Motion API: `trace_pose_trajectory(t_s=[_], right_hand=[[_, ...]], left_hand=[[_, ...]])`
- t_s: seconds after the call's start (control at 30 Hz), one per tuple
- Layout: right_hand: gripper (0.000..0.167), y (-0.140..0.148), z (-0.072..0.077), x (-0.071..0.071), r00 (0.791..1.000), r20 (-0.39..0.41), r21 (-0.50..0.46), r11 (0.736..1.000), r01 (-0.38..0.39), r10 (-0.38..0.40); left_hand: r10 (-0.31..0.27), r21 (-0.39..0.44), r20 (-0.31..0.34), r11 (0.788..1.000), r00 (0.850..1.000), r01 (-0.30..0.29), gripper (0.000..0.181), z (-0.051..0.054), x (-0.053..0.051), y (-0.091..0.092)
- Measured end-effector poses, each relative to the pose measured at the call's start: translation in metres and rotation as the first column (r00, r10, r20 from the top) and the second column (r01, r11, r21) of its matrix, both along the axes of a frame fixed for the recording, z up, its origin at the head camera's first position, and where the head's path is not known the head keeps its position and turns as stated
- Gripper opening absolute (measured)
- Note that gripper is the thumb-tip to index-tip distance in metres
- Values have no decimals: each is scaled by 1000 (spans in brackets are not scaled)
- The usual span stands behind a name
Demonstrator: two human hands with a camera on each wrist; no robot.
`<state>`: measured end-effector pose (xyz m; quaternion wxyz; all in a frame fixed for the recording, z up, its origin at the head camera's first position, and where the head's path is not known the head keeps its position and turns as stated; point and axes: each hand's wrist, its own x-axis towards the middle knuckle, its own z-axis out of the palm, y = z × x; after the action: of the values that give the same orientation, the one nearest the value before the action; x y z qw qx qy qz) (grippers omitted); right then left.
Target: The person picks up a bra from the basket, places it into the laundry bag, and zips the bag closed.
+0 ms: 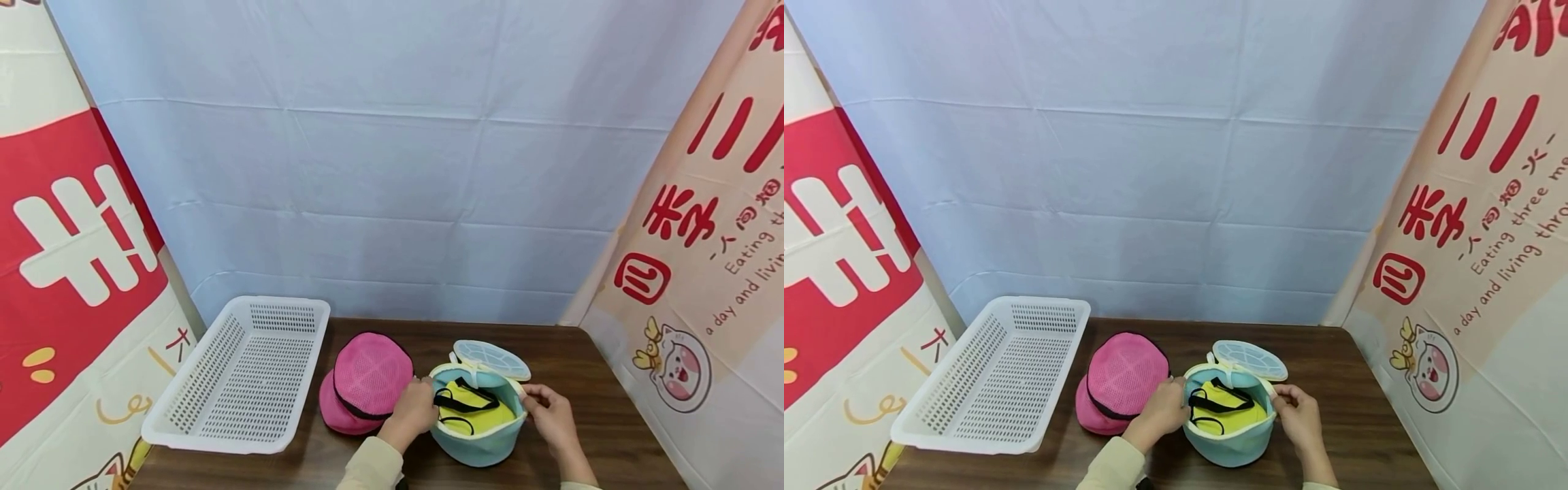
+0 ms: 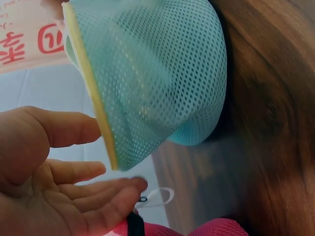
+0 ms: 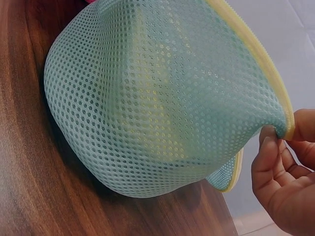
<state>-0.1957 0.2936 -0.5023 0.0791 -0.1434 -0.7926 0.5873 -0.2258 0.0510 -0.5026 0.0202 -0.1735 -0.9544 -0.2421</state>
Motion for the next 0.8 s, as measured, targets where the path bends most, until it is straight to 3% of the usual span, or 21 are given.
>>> trace_pose_trajectory(t_s=[0.17, 0.37, 0.63, 0.8], right_hand=[[25, -1, -1, 0, 1000, 8, -4, 1000, -4, 4], [26, -3, -2, 0, 1000, 23, -1, 1000, -10, 10], [25, -4, -4, -2, 1000, 27, 6, 1000, -13, 13], [34, -4, -3, 3, 998, 57, -2, 1000, -21, 21]], left_hand=[[-50, 79, 57, 996, 997, 45, 37, -3, -4, -6], [-114, 246, 17, 963, 993, 106, 38, -11, -5, -7], [-98, 277, -4, 956, 995, 95, 38, -18, -4, -6], [-97, 276, -28, 956, 995, 101, 37, -19, -4, -5]])
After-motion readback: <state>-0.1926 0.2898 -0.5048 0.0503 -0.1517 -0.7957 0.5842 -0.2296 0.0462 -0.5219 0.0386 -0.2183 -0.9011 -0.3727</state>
